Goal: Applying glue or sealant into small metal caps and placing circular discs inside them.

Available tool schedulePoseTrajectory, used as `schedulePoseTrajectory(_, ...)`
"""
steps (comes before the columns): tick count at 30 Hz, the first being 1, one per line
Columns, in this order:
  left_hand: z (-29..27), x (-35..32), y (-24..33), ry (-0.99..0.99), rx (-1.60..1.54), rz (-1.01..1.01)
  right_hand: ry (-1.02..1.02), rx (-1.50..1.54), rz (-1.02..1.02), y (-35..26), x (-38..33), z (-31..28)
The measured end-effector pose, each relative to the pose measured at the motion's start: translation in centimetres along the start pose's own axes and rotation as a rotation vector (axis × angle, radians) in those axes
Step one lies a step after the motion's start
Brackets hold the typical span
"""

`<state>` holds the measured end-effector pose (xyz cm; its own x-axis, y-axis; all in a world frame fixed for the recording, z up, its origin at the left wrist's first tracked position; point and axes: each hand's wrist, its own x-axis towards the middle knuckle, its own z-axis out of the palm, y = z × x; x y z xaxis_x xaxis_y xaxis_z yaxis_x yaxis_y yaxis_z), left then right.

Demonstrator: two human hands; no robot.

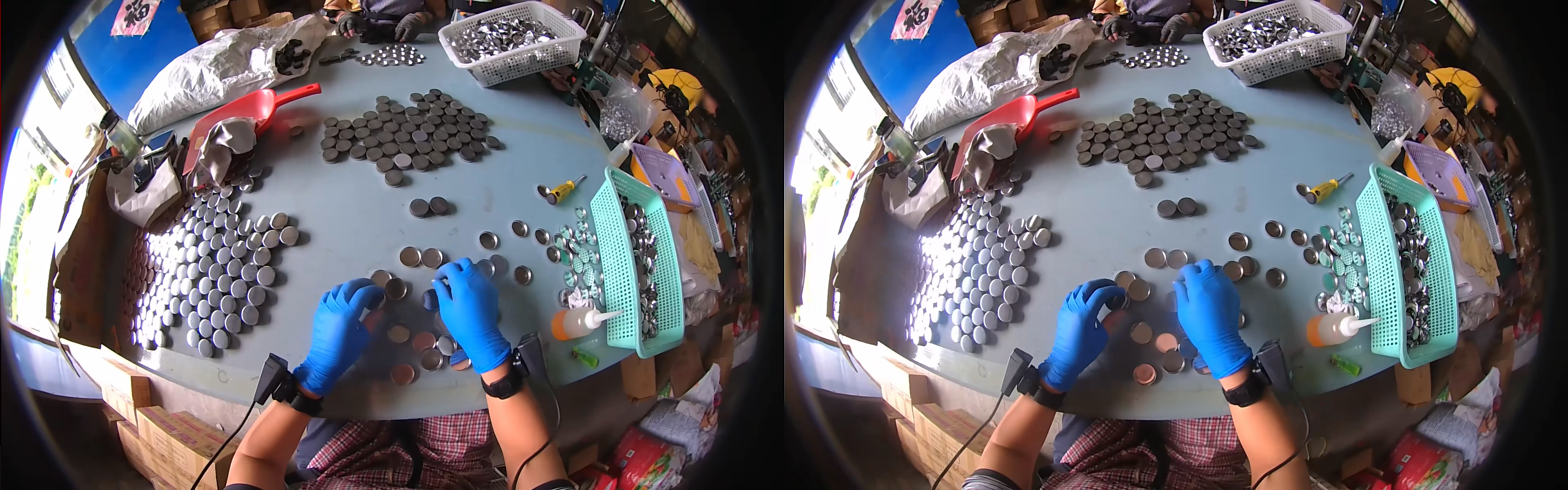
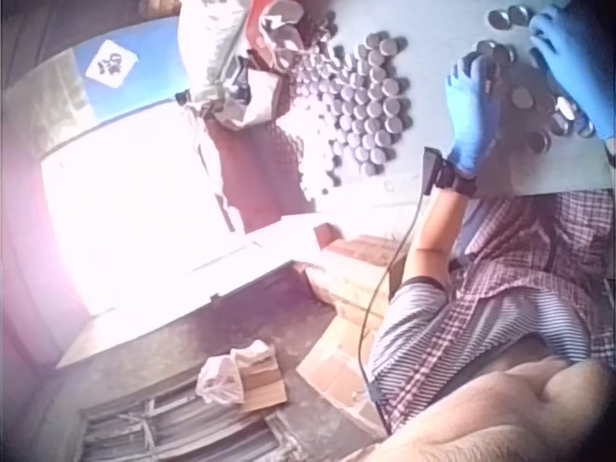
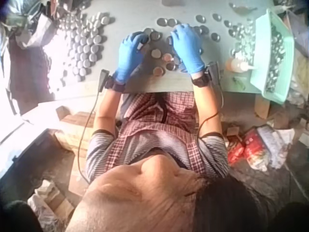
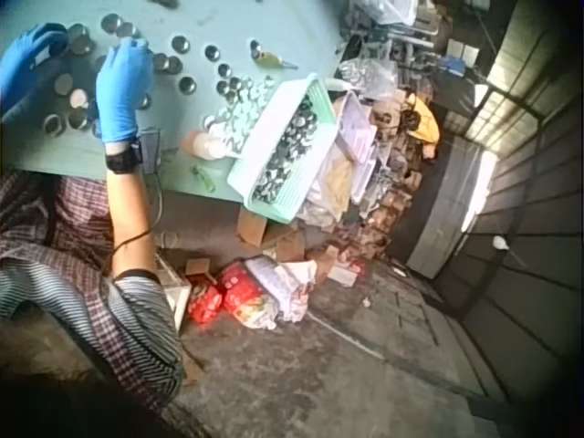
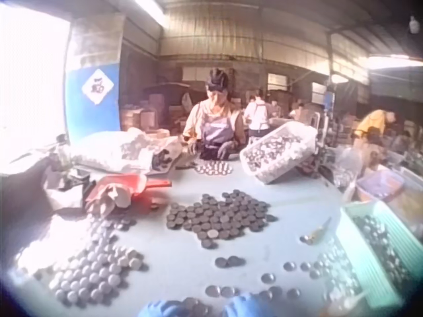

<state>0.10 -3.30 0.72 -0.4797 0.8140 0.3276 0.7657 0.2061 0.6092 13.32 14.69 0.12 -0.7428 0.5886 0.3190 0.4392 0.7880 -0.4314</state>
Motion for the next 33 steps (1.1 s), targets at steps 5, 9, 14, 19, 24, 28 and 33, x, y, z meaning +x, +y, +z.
schedulePoseTrajectory(5, -0.5, -1.7, 0.8, 0.021, -0.234, -0.046, -0.061, 0.034, -0.111, 0.8, -1.2, 0.4)
schedulePoseTrajectory(9, -0.8, -3.3, 1.8, 0.002, -0.225, -0.176, -0.174, 0.116, 0.087, 1.2, -1.8, 0.4)
schedulePoseTrajectory(14, -1.5, -5.6, 1.1, -0.05, -0.076, -0.186, -0.181, 0.191, 0.276, 0.5, -2.3, -2.0)
schedulePoseTrajectory(19, -1.1, -3.2, 0.5, 0.037, 0.083, -0.087, -0.001, 0.174, 0.277, 2.3, -4.5, -4.4)
schedulePoseTrajectory(24, 1.0, -0.1, -0.5, 0.049, 0.114, -0.119, -0.024, 0.257, 0.181, 0.4, -7.1, -5.7)
schedulePoseTrajectory(28, 1.9, -0.1, -0.2, 0.07, 0.105, -0.134, -0.183, 0.194, -0.005, -2.5, -8.9, -5.4)
schedulePoseTrajectory(33, 1.3, -1.5, 1.0, -0.056, 0.037, -0.226, -0.053, 0.193, 0.016, -1.1, -10.2, -4.4)
